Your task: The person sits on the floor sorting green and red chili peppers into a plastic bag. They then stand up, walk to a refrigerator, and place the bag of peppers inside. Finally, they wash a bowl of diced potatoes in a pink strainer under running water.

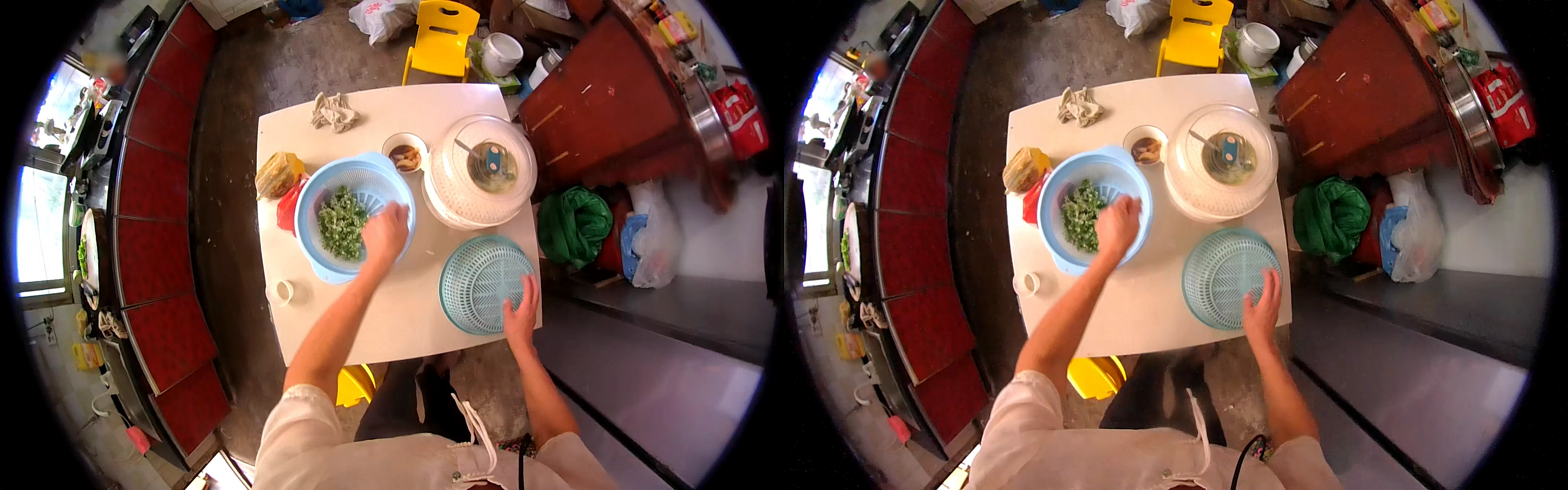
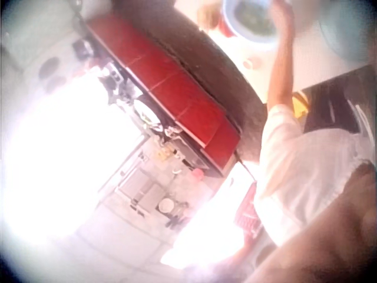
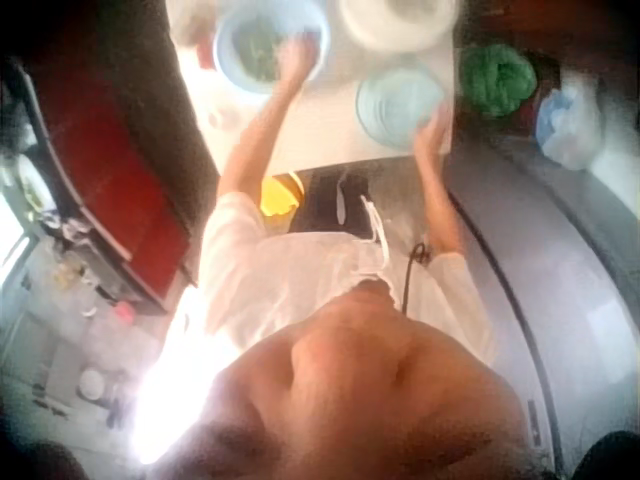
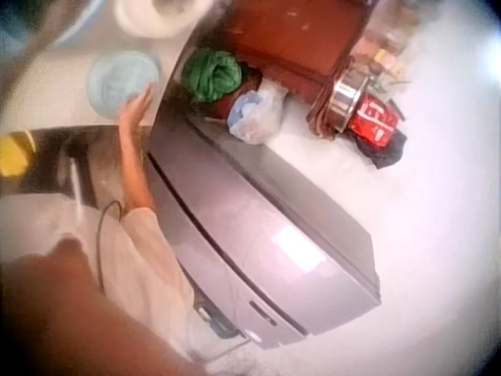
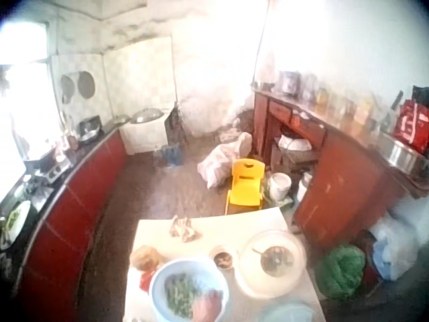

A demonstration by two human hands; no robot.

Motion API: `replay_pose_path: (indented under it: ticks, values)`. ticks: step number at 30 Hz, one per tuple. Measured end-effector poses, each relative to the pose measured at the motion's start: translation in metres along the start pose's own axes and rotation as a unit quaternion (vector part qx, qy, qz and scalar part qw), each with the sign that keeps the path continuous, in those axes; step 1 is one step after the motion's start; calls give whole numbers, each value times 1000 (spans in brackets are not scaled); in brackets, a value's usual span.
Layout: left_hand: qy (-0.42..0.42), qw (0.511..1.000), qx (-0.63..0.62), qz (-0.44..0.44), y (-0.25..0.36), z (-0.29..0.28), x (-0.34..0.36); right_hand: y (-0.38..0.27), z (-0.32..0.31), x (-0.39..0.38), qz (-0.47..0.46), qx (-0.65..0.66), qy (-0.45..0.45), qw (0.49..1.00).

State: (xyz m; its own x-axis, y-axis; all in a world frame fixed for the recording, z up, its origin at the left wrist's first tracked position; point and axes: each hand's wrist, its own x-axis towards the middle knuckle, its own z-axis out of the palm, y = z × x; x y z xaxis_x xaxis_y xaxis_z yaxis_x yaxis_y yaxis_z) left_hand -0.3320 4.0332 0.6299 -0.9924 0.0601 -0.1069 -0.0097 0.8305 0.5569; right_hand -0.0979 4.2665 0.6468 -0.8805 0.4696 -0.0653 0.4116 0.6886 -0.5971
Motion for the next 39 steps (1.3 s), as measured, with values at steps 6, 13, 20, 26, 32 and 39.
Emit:
replay_pose_path:
  ticks: [6, 13, 20, 26, 32, 39]
  values:
    - [171, 976, 51, 125, -19, -9, 134, -32, 3, -18, -27, 38, -53, 998]
    - [-103, 980, 168, 1, -22, 37, 202, -29, -1, -33, -11, 61, -64, 996]
    - [-115, 980, 157, -36, -15, 52, 225, -31, -4, -30, 17, 57, -85, 995]
    - [-9, 994, 90, -65, -4, 32, 224, -29, -3, -31, -9, 102, -105, 989]
    - [88, 993, -18, -78, -16, -34, 206, -35, -16, -35, -35, 133, -111, 984]
    - [131, 990, -48, -28, -27, -109, 36, -17, -23, -39, -111, 210, -166, 957]
